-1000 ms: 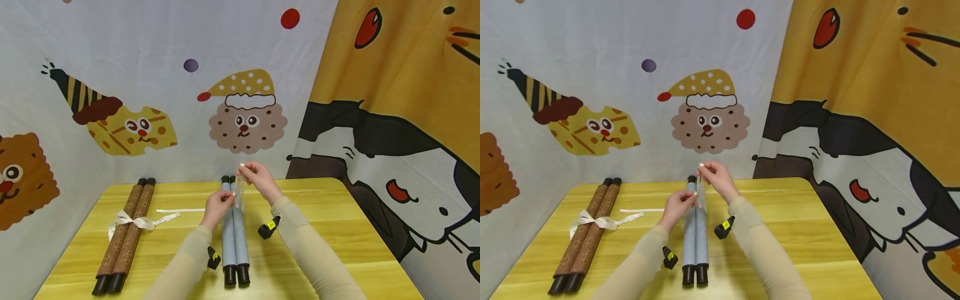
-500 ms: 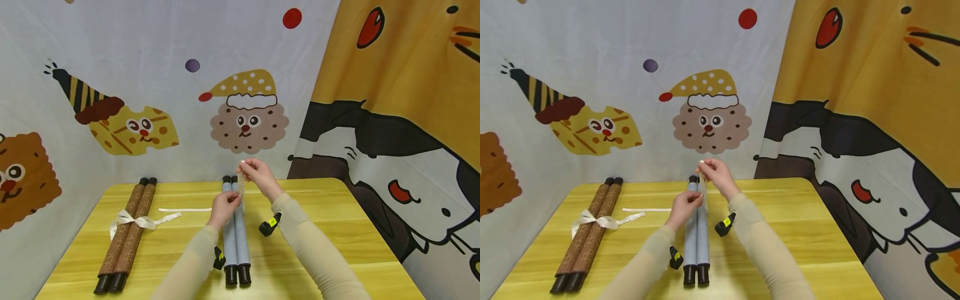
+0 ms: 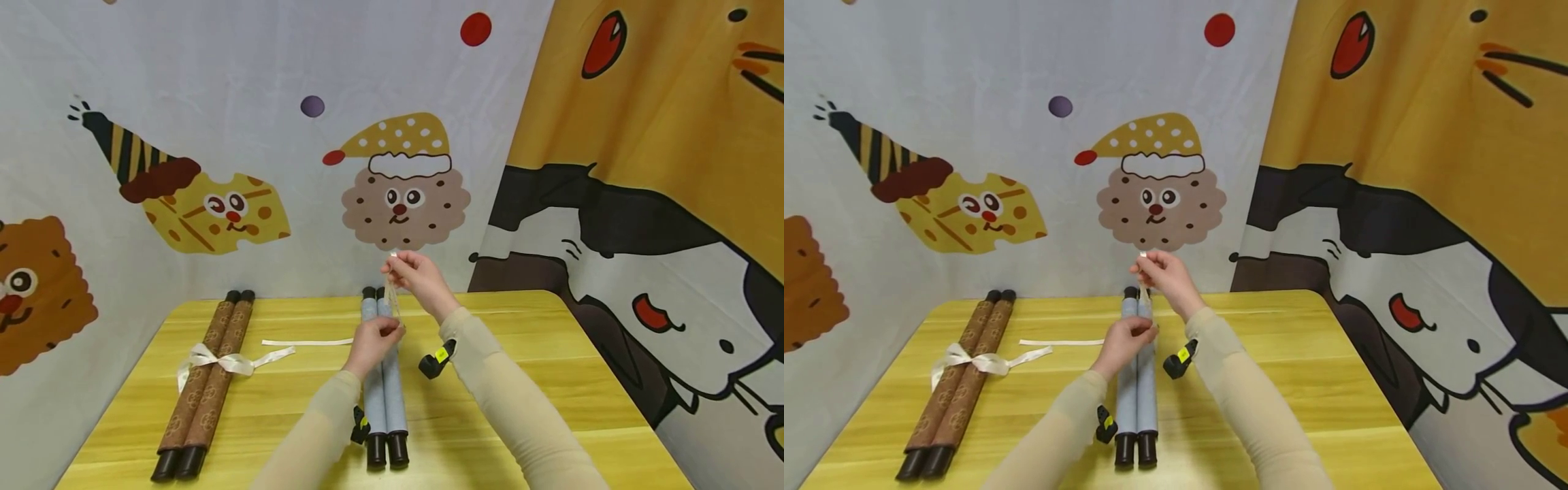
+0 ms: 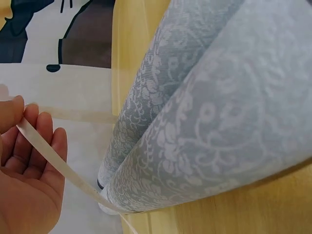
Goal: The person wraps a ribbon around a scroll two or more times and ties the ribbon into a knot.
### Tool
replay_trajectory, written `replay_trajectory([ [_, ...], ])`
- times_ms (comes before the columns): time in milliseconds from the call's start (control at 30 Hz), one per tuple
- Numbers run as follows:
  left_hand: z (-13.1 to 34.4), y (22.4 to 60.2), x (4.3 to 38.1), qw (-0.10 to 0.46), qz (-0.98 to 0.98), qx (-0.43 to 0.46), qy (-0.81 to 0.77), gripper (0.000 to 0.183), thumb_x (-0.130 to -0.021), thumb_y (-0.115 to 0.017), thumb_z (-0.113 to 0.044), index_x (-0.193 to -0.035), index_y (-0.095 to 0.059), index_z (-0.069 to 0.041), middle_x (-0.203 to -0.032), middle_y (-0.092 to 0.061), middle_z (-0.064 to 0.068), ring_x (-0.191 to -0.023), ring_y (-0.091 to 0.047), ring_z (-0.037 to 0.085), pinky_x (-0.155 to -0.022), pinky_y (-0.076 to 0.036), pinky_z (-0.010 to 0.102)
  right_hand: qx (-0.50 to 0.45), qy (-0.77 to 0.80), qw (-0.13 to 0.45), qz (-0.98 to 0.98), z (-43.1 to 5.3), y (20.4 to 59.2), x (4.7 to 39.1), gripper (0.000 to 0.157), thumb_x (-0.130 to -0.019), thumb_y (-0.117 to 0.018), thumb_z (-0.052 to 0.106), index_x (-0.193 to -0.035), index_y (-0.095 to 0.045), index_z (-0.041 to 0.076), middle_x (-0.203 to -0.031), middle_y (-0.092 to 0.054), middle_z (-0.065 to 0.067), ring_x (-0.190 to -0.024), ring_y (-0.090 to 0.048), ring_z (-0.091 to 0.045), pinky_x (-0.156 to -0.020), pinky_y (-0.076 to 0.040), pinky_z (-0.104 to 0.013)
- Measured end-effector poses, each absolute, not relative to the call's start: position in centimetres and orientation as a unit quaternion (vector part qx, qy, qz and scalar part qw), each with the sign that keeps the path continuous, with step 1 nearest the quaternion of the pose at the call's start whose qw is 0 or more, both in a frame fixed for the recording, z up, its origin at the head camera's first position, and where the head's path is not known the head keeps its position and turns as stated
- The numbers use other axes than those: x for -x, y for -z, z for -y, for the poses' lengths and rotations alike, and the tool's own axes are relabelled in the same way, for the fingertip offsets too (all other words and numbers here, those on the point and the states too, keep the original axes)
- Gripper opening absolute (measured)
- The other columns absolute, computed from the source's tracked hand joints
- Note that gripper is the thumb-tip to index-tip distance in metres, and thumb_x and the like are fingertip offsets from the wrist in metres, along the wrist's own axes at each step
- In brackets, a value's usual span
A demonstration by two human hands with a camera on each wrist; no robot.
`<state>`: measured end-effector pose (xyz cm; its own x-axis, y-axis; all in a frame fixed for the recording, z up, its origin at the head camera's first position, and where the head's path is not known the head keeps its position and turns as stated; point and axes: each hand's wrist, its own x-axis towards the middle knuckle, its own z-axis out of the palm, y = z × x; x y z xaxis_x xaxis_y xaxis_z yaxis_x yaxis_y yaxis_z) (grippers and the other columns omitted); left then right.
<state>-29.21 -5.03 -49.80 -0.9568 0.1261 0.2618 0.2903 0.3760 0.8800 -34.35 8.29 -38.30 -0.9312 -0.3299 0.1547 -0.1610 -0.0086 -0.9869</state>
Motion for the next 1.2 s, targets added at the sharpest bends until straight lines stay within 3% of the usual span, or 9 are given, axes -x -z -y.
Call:
replay_trajectory([
  [267, 5.2, 49.6, 29.0, 0.067, 0.818, 0.135, 0.554, 0.015, -0.095, -0.068, -0.018, -0.094, -0.076, -0.006, -0.09, -0.072, 0.003, -0.079, -0.064, 0.016, -0.071, -0.054, 0.033, 0.191, 0.68, 0.074, -0.704, -7.4, 37.6, 34.7, 0.029, -0.102, -0.058, 0.023, -0.11, -0.063, -0.004, -0.102, -0.069, -0.017, -0.082, -0.06, -0.021, -0.085, -0.05, -0.048],
  [400, 5.5, 49.7, 28.8, 0.062, 0.809, 0.128, 0.571, 0.015, -0.096, -0.067, -0.018, -0.091, -0.076, -0.006, -0.085, -0.071, 0.003, -0.075, -0.063, 0.013, -0.069, -0.052, 0.032, 0.236, 0.648, 0.091, -0.718, -7.2, 37.3, 35.1, 0.027, -0.102, -0.057, 0.022, -0.111, -0.064, -0.003, -0.108, -0.069, -0.018, -0.091, -0.063, -0.026, -0.087, -0.051, -0.047],
  [533, 5.9, 50.0, 28.7, 0.056, 0.796, 0.13, 0.589, 0.018, -0.096, -0.067, -0.016, -0.086, -0.075, -0.002, -0.083, -0.071, 0.004, -0.073, -0.062, 0.012, -0.068, -0.051, 0.03, 0.292, 0.58, 0.139, -0.748, -7.8, 37.3, 35.7, 0.03, -0.105, -0.05, 0.017, -0.128, -0.061, 0.003, -0.129, -0.062, -0.012, -0.113, -0.06, -0.03, -0.095, -0.047, -0.048],
  [700, 6.4, 50.3, 28.4, 0.033, 0.778, 0.13, 0.614, 0.021, -0.096, -0.067, -0.013, -0.084, -0.073, 0.003, -0.086, -0.071, 0.011, -0.078, -0.066, 0.017, -0.074, -0.054, 0.036, 0.321, 0.455, 0.189, -0.808, -9.0, 38.3, 36.4, 0.042, -0.106, -0.039, 0.008, -0.147, -0.045, 0.004, -0.15, -0.044, -0.014, -0.129, -0.05, -0.031, -0.1, -0.045, -0.045],
  [900, 7.2, 50.7, 28.5, 0.005, 0.75, 0.106, 0.652, 0.023, -0.097, -0.064, -0.009, -0.088, -0.068, 0.012, -0.091, -0.068, 0.025, -0.087, -0.068, 0.033, -0.083, -0.054, 0.05, 0.291, 0.466, 0.151, -0.822, -10.8, 40.1, 36.9, 0.037, -0.105, -0.044, 0.009, -0.141, -0.052, 0.0, -0.143, -0.051, -0.016, -0.126, -0.053, -0.032, -0.099, -0.046, -0.049],
  [1200, 8.0, 50.7, 28.8, 0.044, 0.749, 0.069, 0.657, 0.021, -0.094, -0.069, -0.013, -0.083, -0.07, 0.005, -0.085, -0.07, 0.013, -0.076, -0.066, 0.016, -0.077, -0.056, 0.037, 0.237, 0.538, 0.116, -0.801, -13.6, 42.4, 36.2, 0.034, -0.104, -0.051, 0.016, -0.135, -0.057, 0.003, -0.132, -0.06, -0.017, -0.121, -0.055, -0.035, -0.097, -0.045, -0.053],
])
